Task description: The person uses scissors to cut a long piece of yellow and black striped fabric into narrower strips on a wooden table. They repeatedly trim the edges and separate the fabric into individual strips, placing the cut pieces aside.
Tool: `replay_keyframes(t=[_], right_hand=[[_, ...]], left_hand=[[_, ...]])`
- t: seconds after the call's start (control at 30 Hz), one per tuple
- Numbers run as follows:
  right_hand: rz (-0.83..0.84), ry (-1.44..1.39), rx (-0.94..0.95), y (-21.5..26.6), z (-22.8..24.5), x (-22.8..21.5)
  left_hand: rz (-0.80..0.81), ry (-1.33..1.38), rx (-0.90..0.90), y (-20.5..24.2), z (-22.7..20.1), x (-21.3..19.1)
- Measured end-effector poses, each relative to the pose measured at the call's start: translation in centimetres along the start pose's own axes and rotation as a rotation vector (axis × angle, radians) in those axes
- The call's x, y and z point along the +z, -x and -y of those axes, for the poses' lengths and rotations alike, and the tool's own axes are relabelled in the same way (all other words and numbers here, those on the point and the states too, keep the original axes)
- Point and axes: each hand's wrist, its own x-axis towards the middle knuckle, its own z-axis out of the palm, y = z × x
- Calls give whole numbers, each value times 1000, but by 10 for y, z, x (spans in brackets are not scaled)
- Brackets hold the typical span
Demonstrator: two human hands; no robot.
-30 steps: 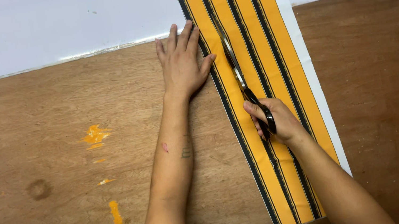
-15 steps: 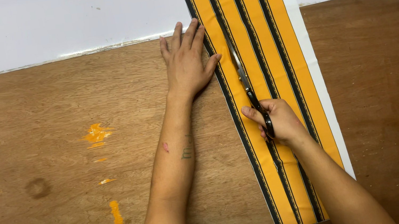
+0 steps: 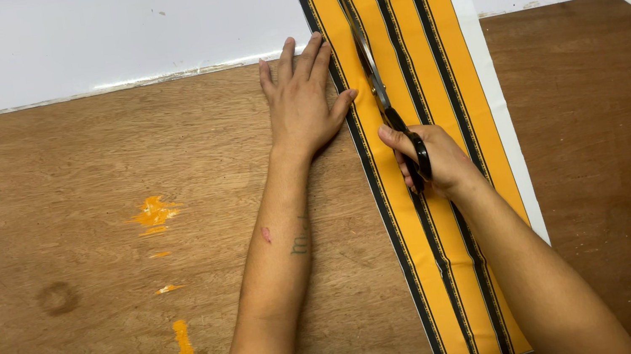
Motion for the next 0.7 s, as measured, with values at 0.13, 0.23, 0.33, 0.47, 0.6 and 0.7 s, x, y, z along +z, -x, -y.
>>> replay_keyframes(t=[0.13, 0.23, 0.33, 0.47, 0.6, 0.7], right_hand=[[-18, -7, -3, 0, 5, 2], [-21, 3, 20, 0, 8, 6], [-63, 74, 53, 1, 11, 9], [-55, 69, 44, 5, 13, 7], [-27, 43, 14, -2, 18, 0], [-17, 82, 8, -18, 26, -1]], left_hand=[[-4, -24, 10, -2, 0, 0], [5, -9, -2, -2, 0, 0], [-4, -12, 2, -2, 0, 0], [-11, -10, 4, -1, 0, 1], [-29, -2, 12, -1, 1, 1], [-41, -5, 17, -1, 0, 0]])
